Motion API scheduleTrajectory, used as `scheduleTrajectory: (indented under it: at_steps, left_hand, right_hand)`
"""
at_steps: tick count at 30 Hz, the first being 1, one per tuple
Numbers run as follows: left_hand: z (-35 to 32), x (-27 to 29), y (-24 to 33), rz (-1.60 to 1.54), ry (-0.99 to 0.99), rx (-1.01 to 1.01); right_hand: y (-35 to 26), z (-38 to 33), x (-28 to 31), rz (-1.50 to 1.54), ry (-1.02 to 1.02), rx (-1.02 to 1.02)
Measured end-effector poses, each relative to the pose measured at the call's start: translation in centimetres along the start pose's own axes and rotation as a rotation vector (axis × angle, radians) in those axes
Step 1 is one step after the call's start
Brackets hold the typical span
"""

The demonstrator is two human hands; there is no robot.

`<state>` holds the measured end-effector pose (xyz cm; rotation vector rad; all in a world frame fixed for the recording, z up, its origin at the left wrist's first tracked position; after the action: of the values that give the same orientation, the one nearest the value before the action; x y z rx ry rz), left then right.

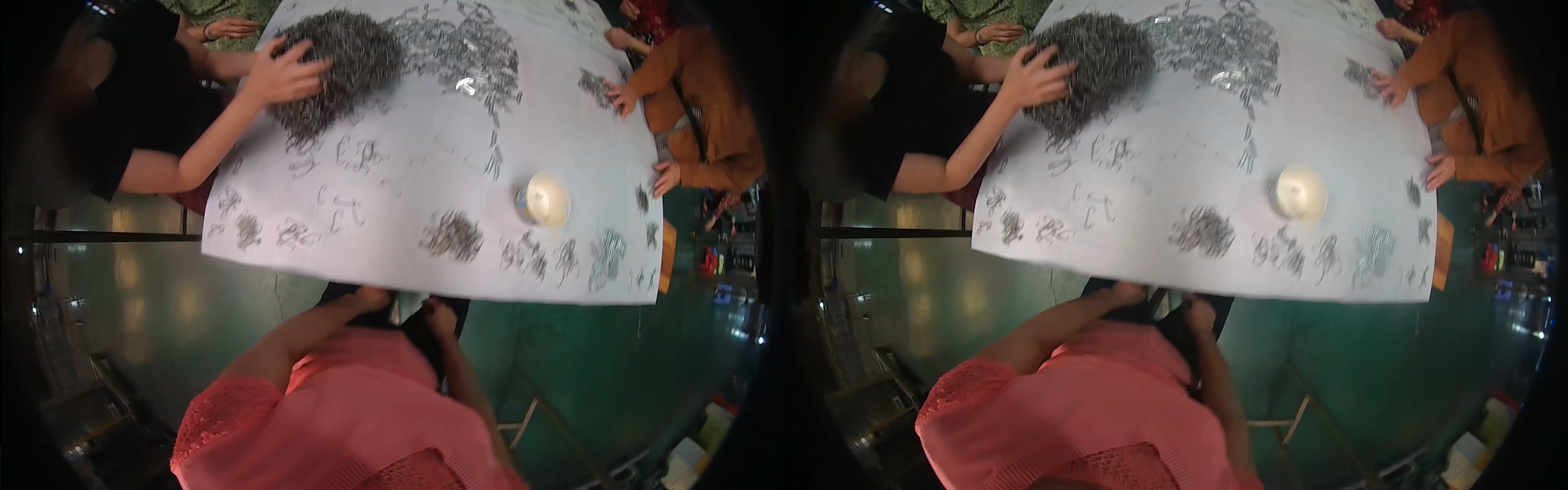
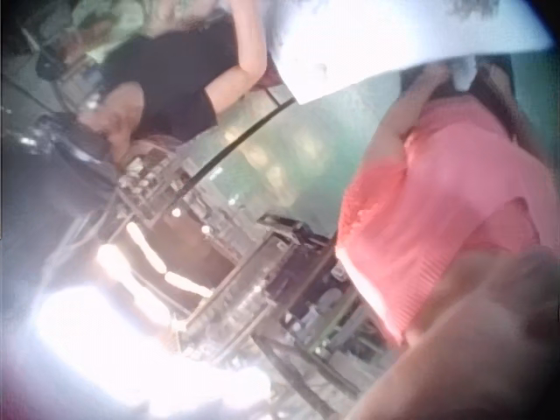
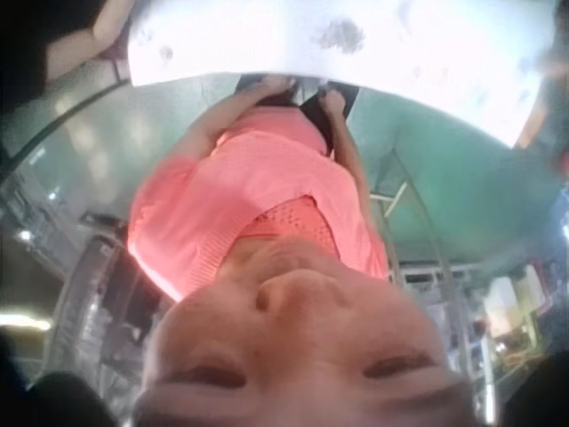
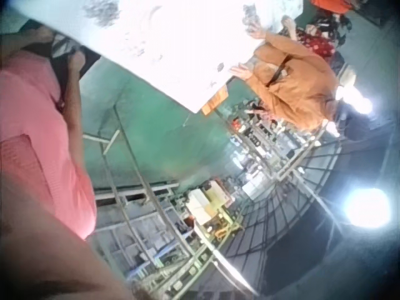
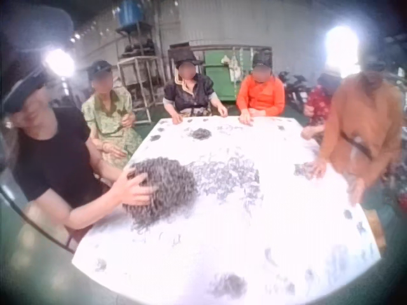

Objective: The person sorts tangled metal wires on a large white sheet, separating them into piles. They transfer a large bundle of wires from a black tray onto the sheet and then pick individual wires to untangle and place into a small cup.

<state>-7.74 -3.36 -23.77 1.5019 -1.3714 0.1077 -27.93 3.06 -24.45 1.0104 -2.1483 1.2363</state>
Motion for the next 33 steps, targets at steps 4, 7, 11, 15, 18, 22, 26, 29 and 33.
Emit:
scheduleTrajectory:
  at_steps: [4,7,11,15,18,22,26,29,33]
  left_hand:
    - [-6.4,4.9,-4.0,0.021,0.104,0.352]
    - [-15.2,3.5,-9.9,-0.354,0.589,0.532]
    - [-20.4,0.2,-14.9,0.173,-0.114,0.527]
    - [-9.6,25.0,-9.1,0.403,0.520,0.058]
    - [-2.7,41.6,-2.6,0.715,0.896,-0.372]
    - [2.7,50.1,0.2,1.094,0.990,-0.680]
    - [3.1,48.8,0.2,1.188,0.992,-0.828]
    - [2.1,49.1,-0.9,1.223,1.009,-0.870]
    - [1.9,50.2,-2.5,1.205,1.037,-0.895]
  right_hand:
    - [-1.1,-1.5,0.8,0.132,0.067,0.074]
    - [-1.5,-1.5,0.5,0.059,-0.008,0.085]
    - [-8.2,-2.8,4.3,0.053,-0.379,0.167]
    - [-19.9,-4.3,16.1,0.236,-0.352,0.415]
    - [-20.9,0.5,21.7,0.354,0.302,0.421]
    - [-17.5,6.6,23.1,0.014,0.737,0.244]
    - [-16.9,11.1,24.4,-0.011,0.782,0.182]
    - [-18.3,14.0,26.6,0.092,0.749,0.123]
    - [-18.7,14.7,27.5,0.165,0.702,0.074]
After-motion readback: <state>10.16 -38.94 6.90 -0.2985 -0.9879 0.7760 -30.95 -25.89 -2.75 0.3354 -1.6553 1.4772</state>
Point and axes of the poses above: each hand's wrist, its own z-axis towards the middle knuckle, its own x-axis out of the back of the hand, y = z × x, the point moved 4 cm from there along z, towards the middle knuckle, and after that the axes turned 1 degree about -y, right-handed, at the moved point
